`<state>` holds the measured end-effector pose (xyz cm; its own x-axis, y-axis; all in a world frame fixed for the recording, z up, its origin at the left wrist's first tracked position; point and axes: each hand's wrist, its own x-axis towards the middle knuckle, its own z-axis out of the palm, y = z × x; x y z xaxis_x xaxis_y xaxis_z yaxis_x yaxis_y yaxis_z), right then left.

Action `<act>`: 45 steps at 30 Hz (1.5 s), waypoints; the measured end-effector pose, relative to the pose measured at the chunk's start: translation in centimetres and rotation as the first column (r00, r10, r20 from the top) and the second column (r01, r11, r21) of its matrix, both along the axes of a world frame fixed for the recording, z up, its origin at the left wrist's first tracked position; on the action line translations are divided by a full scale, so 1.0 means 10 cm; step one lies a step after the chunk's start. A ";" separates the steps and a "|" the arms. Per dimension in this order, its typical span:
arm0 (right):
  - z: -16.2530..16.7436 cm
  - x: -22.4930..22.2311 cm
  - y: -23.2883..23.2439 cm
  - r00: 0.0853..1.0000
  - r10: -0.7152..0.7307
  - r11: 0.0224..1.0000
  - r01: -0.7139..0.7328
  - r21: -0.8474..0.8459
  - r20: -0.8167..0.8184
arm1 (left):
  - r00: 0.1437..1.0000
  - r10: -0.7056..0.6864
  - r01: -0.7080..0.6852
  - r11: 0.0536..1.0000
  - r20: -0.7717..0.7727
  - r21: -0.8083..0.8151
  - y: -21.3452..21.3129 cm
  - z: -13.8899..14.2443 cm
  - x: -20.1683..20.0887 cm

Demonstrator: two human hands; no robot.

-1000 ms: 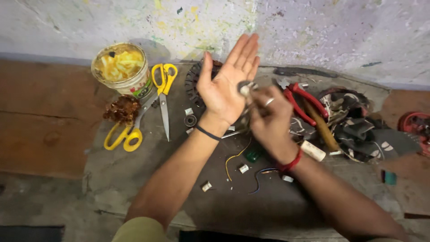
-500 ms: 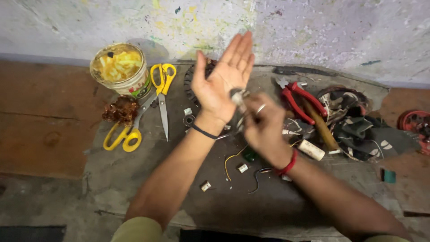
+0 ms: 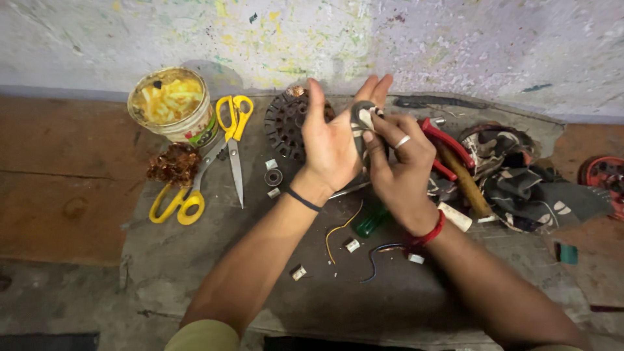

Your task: The person uses red pliers to cut and pull copper windings from a circular motor stator. They rotate the stator to access different slots, remove wire segments, and place them on the workbench. The person also gathers and bundles the removed copper wire by hand.

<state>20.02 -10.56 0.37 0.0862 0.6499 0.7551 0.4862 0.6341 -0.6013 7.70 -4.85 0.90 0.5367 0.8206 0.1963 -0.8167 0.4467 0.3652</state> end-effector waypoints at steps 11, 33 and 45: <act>0.03 -0.11 -0.17 0.994 0.069 0.997 -0.071 0.018 0.087 | 0.965 0.052 -0.052 0.999 -0.258 0.009 0.02 -0.33 0.18; 0.16 -0.13 -0.17 0.976 0.181 0.977 -0.192 0.087 0.119 | 0.966 -0.153 0.172 0.982 -0.208 0.075 0.12 -0.18 0.01; 0.06 -0.21 -0.23 0.969 0.177 0.968 -0.203 0.146 0.173 | 0.991 -0.104 0.101 0.994 -0.089 -0.045 0.18 -0.14 -0.04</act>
